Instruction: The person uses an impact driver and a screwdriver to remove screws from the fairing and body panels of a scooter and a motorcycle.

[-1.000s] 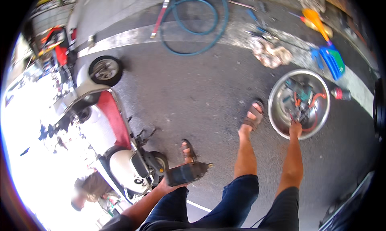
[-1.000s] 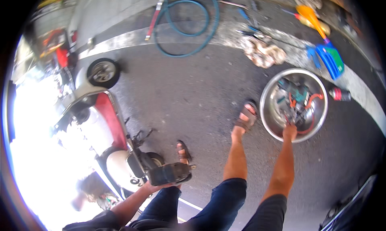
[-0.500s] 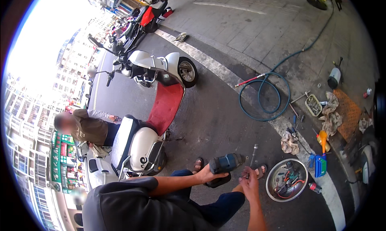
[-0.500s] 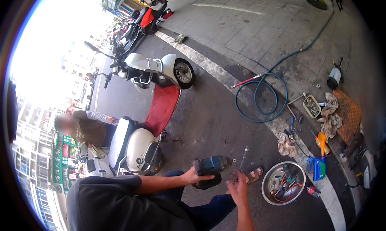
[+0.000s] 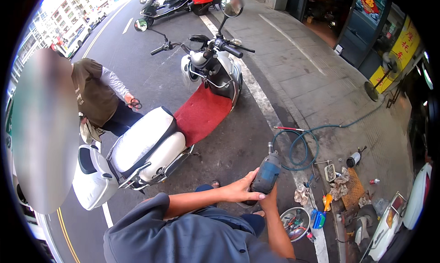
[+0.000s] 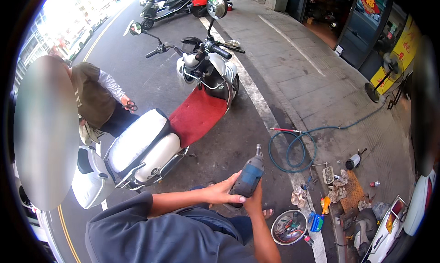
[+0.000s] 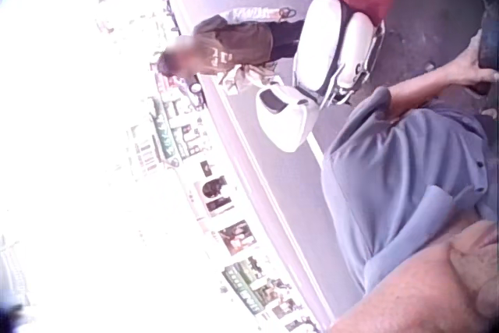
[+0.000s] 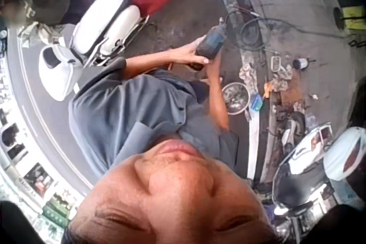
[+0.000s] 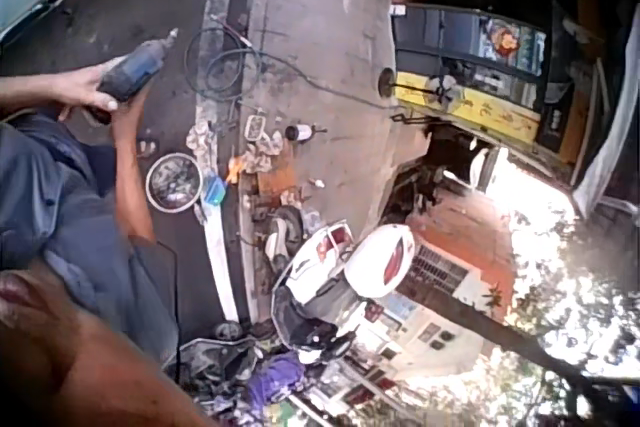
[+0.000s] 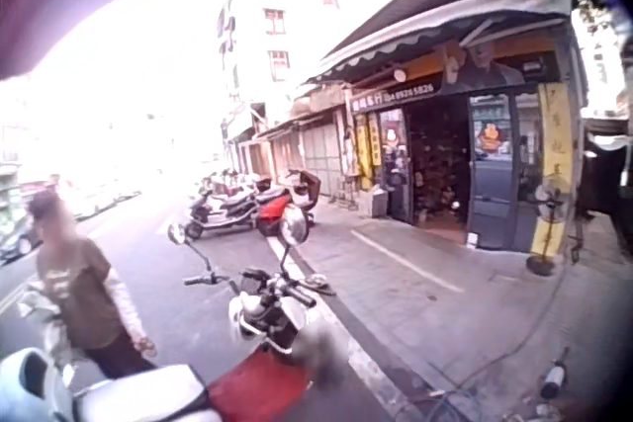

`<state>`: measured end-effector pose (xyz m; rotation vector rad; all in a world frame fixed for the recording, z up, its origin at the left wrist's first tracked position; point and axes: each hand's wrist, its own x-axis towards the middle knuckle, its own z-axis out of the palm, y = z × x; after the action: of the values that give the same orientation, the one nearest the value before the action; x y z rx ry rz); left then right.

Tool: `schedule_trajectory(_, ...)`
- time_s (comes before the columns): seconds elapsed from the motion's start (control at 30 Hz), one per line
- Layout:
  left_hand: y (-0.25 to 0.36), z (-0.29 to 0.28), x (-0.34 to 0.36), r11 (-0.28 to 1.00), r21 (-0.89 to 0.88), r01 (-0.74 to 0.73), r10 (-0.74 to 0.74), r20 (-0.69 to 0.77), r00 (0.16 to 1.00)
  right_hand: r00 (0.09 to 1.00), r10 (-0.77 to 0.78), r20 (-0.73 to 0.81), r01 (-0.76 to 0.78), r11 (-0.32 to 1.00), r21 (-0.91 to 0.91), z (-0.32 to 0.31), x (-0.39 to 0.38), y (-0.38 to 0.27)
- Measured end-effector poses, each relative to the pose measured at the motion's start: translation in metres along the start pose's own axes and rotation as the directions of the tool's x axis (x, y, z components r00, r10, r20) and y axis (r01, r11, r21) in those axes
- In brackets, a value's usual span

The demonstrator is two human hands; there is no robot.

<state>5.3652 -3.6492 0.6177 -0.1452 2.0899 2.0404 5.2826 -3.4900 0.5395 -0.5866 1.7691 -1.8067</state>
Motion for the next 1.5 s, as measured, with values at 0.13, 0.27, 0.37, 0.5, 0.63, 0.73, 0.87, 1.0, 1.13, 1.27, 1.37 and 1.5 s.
schedule_trajectory(0.13,0.046,-0.081,-0.038,0.989,0.123,-0.084,0.084,0.008,0.996,0.998,0.002,0.065,-0.015,0.979,0.204,0.063,0.031,-0.021)
schedule_trajectory(0.27,0.04,-0.155,-0.066,0.992,0.004,-0.122,0.12,-0.235,0.965,0.934,0.023,0.357,-0.105,0.972,0.212,0.115,0.071,-0.054)
schedule_trajectory(0.37,0.011,-0.205,-0.07,0.994,-0.081,-0.074,0.001,-0.663,0.749,0.877,0.074,0.474,-0.213,0.945,0.247,0.138,0.098,-0.06)
schedule_trajectory(0.5,-0.029,-0.237,-0.027,0.723,-0.661,-0.199,-0.364,-0.61,0.704,0.836,-0.074,0.544,-0.04,0.98,0.194,0.135,0.143,-0.069)
schedule_trajectory(0.63,-0.009,-0.243,0.058,0.282,-0.864,-0.416,-0.431,-0.502,0.75,0.722,-0.109,0.684,-0.025,0.983,0.183,0.122,0.206,-0.066)
schedule_trajectory(0.73,-0.037,-0.264,0.082,0.022,-0.869,-0.494,-0.171,-0.491,0.855,0.704,-0.15,0.694,0.113,0.989,0.099,0.113,0.236,-0.059)
schedule_trajectory(0.87,-0.061,-0.284,0.119,-0.104,-0.708,-0.699,-0.256,-0.66,0.706,0.745,-0.06,0.664,0.108,0.994,-0.032,0.072,0.269,-0.059)
schedule_trajectory(1.0,-0.088,-0.32,0.135,-0.214,-0.621,-0.754,-0.367,-0.664,0.651,0.824,-0.048,0.564,0.211,0.95,-0.229,0.052,0.291,-0.054)
schedule_trajectory(1.13,-0.092,-0.328,0.164,-0.297,-0.65,-0.699,-0.308,-0.628,0.715,0.894,0.135,0.428,-0.036,0.972,-0.232,0.068,0.306,-0.046)
schedule_trajectory(1.27,-0.085,-0.356,0.197,-0.305,-0.689,-0.657,-0.35,-0.561,0.751,0.864,0.404,0.3,-0.399,0.913,-0.082,0.072,0.311,-0.011)
schedule_trajectory(1.37,-0.079,-0.373,0.21,-0.129,-0.765,-0.631,-0.362,-0.556,0.748,0.883,0.422,0.206,-0.446,0.891,0.088,0.086,0.315,0.004)
schedule_trajectory(1.5,-0.077,-0.391,0.217,0.381,-0.85,-0.363,-0.402,-0.506,0.763,0.879,0.446,0.168,-0.475,0.848,0.236,0.098,0.322,0.008)
